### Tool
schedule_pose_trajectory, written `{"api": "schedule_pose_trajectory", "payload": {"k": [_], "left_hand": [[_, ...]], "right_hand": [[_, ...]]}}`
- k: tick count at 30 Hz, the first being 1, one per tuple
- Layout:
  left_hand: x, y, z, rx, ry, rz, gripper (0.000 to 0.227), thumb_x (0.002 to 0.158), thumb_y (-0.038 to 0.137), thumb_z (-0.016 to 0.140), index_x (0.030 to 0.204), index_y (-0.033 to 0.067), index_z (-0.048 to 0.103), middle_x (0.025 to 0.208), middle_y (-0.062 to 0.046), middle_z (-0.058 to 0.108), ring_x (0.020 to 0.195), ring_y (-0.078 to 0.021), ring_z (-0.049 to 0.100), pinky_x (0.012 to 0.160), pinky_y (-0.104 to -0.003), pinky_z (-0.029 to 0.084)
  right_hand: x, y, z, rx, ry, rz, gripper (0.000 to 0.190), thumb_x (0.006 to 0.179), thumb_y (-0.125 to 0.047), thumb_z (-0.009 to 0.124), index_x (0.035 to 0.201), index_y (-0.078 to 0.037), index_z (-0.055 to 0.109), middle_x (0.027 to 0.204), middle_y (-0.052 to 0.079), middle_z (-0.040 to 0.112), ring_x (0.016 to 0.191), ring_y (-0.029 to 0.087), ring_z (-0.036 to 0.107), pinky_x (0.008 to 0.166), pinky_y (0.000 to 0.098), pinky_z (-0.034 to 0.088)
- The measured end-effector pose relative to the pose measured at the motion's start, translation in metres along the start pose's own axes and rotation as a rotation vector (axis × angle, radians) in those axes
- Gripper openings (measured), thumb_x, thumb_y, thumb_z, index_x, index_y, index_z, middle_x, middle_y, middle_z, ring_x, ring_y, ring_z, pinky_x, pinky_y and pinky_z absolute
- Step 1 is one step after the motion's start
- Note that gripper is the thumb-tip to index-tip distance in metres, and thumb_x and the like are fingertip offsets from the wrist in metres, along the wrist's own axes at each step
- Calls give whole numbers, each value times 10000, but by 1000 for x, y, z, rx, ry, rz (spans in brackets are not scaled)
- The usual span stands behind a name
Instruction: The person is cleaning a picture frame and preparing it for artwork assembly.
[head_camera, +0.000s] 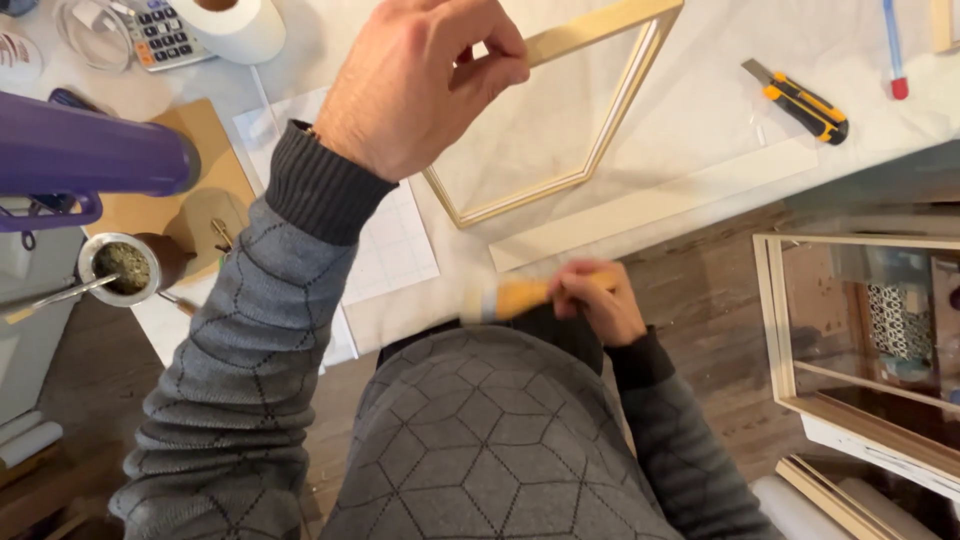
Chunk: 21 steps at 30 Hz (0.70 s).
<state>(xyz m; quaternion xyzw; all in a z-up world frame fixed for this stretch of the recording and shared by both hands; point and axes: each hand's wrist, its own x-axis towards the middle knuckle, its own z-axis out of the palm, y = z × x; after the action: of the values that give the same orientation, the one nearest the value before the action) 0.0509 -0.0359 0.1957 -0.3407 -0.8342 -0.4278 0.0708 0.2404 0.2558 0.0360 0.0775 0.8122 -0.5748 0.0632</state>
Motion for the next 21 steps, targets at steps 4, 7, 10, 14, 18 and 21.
{"api": "schedule_pose_trajectory", "payload": {"k": [4, 7, 10, 14, 18, 21], "left_hand": [[0, 2, 1, -16, -9, -27, 85, 1042, 105, 760, 1053, 31, 720, 890, -54, 709, 718, -166, 666, 657, -306, 528], [0, 1, 1, -2, -2, -18, 94, 1050, 108, 769, 1056, 28, 721, 887, -59, 709, 715, -165, 663, 657, -308, 528], [-4, 0, 3, -11, 3, -10, 90, 1042, 95, 762, 1059, 19, 716, 899, -59, 712, 723, -159, 666, 664, -304, 533], [-1, 3, 1, -12, -8, -32, 100, 1049, 104, 770, 1050, 17, 720, 901, -51, 723, 702, -150, 656, 643, -301, 525], [-4, -5, 4, 18, -8, -35, 97, 1059, 113, 775, 1067, 29, 726, 883, -50, 717, 691, -147, 647, 630, -302, 517], [-4, -11, 4, 33, 10, -4, 86, 1059, 108, 761, 1078, 34, 721, 889, -44, 710, 718, -134, 655, 647, -291, 528]], "right_hand": [[-9, 5, -9, 357, -254, 333, 214, 1003, -103, 581, 913, 12, 737, 739, 29, 699, 660, 120, 641, 603, 246, 482], [-5, -20, -2, 112, 63, 84, 154, 1036, -79, 582, 1019, -6, 716, 802, 35, 682, 741, 122, 629, 683, 259, 499], [-9, -23, 13, -107, 98, -145, 139, 1037, -75, 616, 1144, -21, 686, 977, 78, 693, 897, 177, 654, 804, 303, 535], [-17, -44, 30, -41, -425, -100, 217, 968, -81, 667, 1182, -50, 684, 1091, 103, 719, 989, 220, 695, 850, 333, 562], [-24, -30, 33, -107, -263, -145, 198, 984, -61, 649, 1178, -63, 686, 1057, 101, 691, 978, 215, 679, 846, 327, 546], [-28, -14, 39, -124, 138, -137, 142, 1044, -39, 612, 1162, -77, 681, 1065, 100, 634, 976, 211, 629, 856, 316, 523]]}}
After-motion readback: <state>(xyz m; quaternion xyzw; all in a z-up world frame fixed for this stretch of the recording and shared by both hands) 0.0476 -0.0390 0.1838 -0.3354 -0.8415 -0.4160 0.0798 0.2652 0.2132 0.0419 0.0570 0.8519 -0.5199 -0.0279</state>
